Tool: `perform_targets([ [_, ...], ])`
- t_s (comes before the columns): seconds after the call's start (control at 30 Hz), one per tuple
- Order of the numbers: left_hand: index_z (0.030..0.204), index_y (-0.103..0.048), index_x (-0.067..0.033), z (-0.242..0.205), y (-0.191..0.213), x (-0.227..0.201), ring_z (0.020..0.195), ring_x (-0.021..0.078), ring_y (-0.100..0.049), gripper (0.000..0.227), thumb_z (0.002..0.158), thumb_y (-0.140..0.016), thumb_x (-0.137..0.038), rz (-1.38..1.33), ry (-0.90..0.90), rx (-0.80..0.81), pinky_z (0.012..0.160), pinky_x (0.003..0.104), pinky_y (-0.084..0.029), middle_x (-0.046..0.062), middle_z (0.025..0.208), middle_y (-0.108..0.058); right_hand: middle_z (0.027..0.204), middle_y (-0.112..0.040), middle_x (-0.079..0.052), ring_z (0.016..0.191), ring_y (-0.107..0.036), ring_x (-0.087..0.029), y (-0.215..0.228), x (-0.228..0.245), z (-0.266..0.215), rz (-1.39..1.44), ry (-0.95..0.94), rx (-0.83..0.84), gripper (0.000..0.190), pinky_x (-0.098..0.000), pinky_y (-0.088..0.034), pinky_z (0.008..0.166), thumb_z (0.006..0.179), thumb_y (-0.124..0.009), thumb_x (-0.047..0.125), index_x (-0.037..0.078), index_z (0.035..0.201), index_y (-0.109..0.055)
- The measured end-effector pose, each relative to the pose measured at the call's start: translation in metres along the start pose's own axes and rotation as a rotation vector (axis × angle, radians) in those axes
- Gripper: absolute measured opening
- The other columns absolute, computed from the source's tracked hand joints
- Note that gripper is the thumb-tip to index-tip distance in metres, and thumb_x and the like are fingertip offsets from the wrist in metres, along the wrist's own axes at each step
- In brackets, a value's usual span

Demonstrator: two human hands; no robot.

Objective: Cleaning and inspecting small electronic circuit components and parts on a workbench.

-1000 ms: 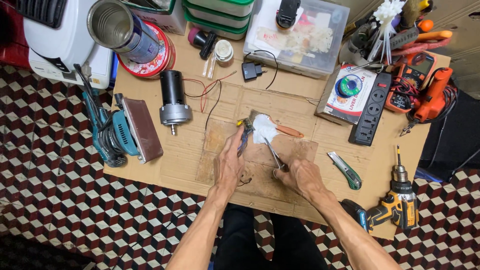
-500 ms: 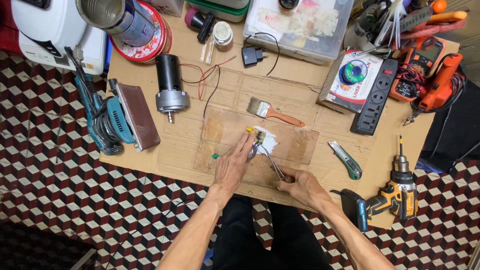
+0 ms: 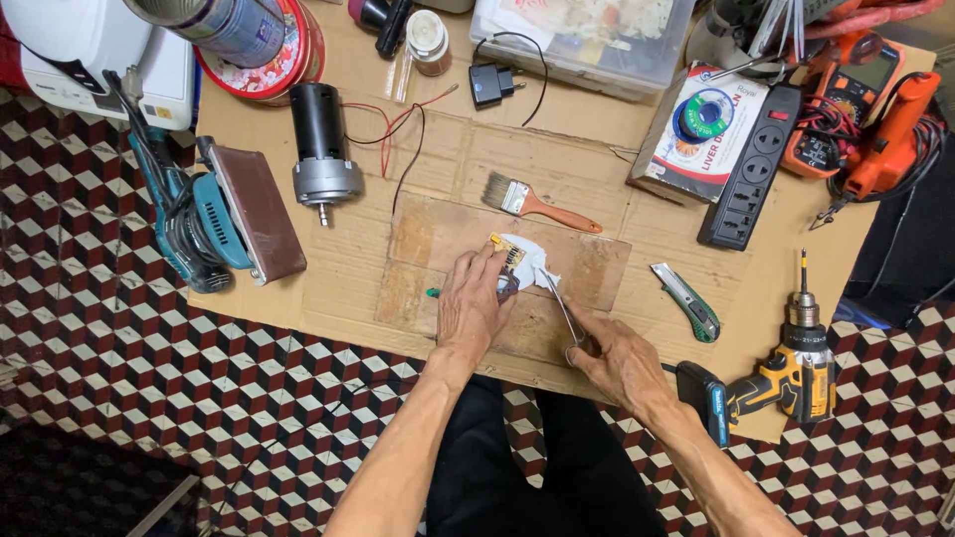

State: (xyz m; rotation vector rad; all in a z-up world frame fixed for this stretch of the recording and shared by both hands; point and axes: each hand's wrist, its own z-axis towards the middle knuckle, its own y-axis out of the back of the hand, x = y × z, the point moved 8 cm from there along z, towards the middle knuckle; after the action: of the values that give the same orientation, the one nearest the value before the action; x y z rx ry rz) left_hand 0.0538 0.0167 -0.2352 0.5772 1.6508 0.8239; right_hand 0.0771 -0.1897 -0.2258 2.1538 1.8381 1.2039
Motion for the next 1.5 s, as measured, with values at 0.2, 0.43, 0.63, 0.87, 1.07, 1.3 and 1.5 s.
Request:
perform_targets([
  [0.2, 0.138, -0.055, -0.0064, -0.002, 0.001, 0.001, 0.120, 0.0330, -0.055, 0.065, 0.078, -0.079, -0.009, 0.007, 0.015, -0.086, 0.099, 0.044, -0.049, 0.011, 0.139, -0.061, 0.102, -0.070, -0.010, 0.094, -0.068, -0.028, -0.003, 0.006, 0.007, -0.096, 0.145, -0.067, 0.067, -0.0403, -0.055, 0.087, 0.085, -0.072, 0.031, 0.029, 0.148, -0.051],
  [0.43, 0.148, -0.050, -0.0108, 0.000, 0.001, 0.008, 0.112, 0.0329, -0.059, 0.070, 0.084, -0.077, -0.010, 0.013, 0.079, -0.076, 0.093, 0.045, -0.050, 0.012, 0.123, -0.064, 0.100, -0.066, -0.013, 0.095, -0.066, -0.032, -0.010, 0.020, 0.027, -0.256, 0.196, -0.037, 0.066, -0.0439, -0.054, 0.084, 0.087, -0.070, 0.035, 0.027, 0.150, -0.048],
  [0.63, 0.148, -0.050, -0.0122, 0.000, 0.001, 0.010, 0.108, 0.0332, -0.060, 0.071, 0.083, -0.077, -0.010, 0.013, 0.081, -0.083, 0.089, 0.044, -0.052, 0.015, 0.113, -0.063, 0.102, -0.066, -0.012, 0.096, -0.066, -0.031, -0.010, 0.011, 0.028, -0.389, 0.259, -0.054, 0.066, -0.0434, -0.055, 0.079, 0.088, -0.069, 0.036, 0.029, 0.149, -0.047],
  [0.87, 0.149, -0.048, -0.0110, 0.004, 0.006, 0.006, 0.113, 0.0326, -0.059, 0.082, 0.075, -0.083, -0.010, 0.004, 0.069, -0.028, 0.089, 0.044, -0.053, 0.013, 0.114, -0.064, 0.098, -0.066, -0.011, 0.094, -0.066, -0.029, 0.002, 0.008, 0.026, -0.347, 0.346, -0.059, 0.062, -0.0415, -0.055, 0.080, 0.087, -0.069, 0.033, 0.029, 0.147, -0.052],
  [1.07, 0.150, -0.045, -0.0118, 0.002, 0.001, 0.009, 0.117, 0.0325, -0.058, 0.094, 0.067, -0.089, -0.016, -0.007, 0.083, 0.007, 0.088, 0.043, -0.055, 0.014, 0.116, -0.064, 0.088, -0.066, -0.002, 0.078, -0.063, -0.017, 0.008, -0.012, 0.032, 0.100, -0.026, 0.192, 0.066, -0.0355, -0.054, 0.076, 0.082, -0.076, 0.033, 0.037, 0.145, -0.057],
  [1.3, 0.150, -0.044, -0.0098, 0.006, 0.006, 0.005, 0.121, 0.0314, -0.056, 0.090, 0.076, -0.087, -0.035, -0.003, 0.085, 0.038, 0.087, 0.044, -0.056, 0.014, 0.117, -0.066, 0.071, -0.068, -0.002, 0.068, -0.058, -0.011, -0.003, -0.040, 0.055, 0.451, -0.123, 0.443, 0.061, -0.0280, -0.049, 0.071, 0.085, -0.076, 0.019, 0.028, 0.144, -0.062],
  [1.5, 0.149, -0.044, -0.0094, 0.005, 0.004, 0.005, 0.122, 0.0312, -0.056, 0.091, 0.074, -0.088, -0.036, -0.004, 0.087, 0.046, 0.088, 0.044, -0.055, 0.014, 0.117, -0.068, 0.071, -0.072, -0.004, 0.066, -0.059, -0.011, -0.003, -0.022, 0.059, 0.599, -0.107, 0.499, 0.057, -0.0281, -0.048, 0.065, 0.085, -0.072, 0.014, 0.020, 0.141, -0.065],
])
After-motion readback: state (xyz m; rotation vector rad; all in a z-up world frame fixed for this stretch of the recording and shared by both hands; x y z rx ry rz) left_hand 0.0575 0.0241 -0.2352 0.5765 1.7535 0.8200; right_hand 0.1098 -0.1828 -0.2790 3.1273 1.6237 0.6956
